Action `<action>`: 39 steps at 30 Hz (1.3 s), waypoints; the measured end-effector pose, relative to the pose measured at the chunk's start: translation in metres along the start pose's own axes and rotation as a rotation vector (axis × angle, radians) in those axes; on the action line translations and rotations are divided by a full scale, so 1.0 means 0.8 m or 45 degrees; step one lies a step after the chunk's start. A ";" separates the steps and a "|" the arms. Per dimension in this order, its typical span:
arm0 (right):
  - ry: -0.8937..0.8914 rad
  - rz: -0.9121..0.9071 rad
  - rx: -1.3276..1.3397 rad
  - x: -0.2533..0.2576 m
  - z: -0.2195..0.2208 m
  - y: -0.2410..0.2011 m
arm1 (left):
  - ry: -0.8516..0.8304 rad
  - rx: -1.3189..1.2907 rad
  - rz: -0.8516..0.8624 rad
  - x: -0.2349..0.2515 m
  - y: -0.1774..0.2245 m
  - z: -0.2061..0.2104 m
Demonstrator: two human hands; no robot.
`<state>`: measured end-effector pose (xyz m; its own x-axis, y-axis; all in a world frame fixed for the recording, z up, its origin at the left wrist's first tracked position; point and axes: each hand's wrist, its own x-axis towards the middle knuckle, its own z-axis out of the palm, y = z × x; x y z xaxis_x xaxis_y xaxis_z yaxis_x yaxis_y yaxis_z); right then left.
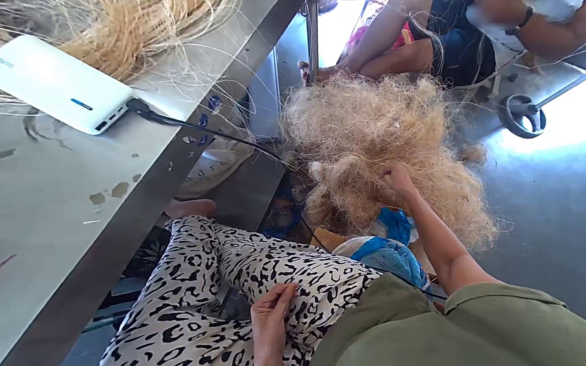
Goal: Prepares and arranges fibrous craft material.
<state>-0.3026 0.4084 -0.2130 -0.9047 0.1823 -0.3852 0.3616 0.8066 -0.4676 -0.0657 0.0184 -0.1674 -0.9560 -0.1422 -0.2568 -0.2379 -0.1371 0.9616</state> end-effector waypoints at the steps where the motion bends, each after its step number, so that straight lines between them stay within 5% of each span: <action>1: -0.003 -0.007 -0.032 0.001 -0.002 0.001 | 0.000 0.002 -0.003 0.000 0.000 0.000; 6: -0.072 -0.058 -0.117 0.005 0.010 0.005 | 0.001 -0.008 -0.004 0.000 0.001 0.000; 14: -0.126 0.251 0.003 0.014 0.086 -0.017 | -0.006 -0.012 -0.025 0.001 0.003 0.000; 20: -0.369 -0.258 -0.035 -0.042 0.158 -0.079 | 0.021 0.129 0.126 0.011 0.010 0.011; 23: -0.648 -0.433 -0.236 -0.091 0.167 -0.107 | -0.133 0.506 0.362 0.045 0.047 0.037; 26: -0.686 -0.425 -0.329 -0.122 0.161 -0.106 | -0.321 0.741 0.446 0.101 0.067 0.078; 33: -0.845 -0.591 -0.463 -0.188 0.099 -0.115 | -0.628 0.590 0.044 0.189 0.004 0.164; 39: -1.160 -0.691 -0.544 -0.193 0.033 -0.155 | -1.206 1.154 -0.288 0.196 -0.038 0.148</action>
<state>-0.2022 0.2653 -0.1168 -0.3554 -0.5835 -0.7302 -0.2908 0.8115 -0.5069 -0.2288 0.1162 -0.2254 -0.5422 0.5804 -0.6076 -0.0827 0.6827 0.7260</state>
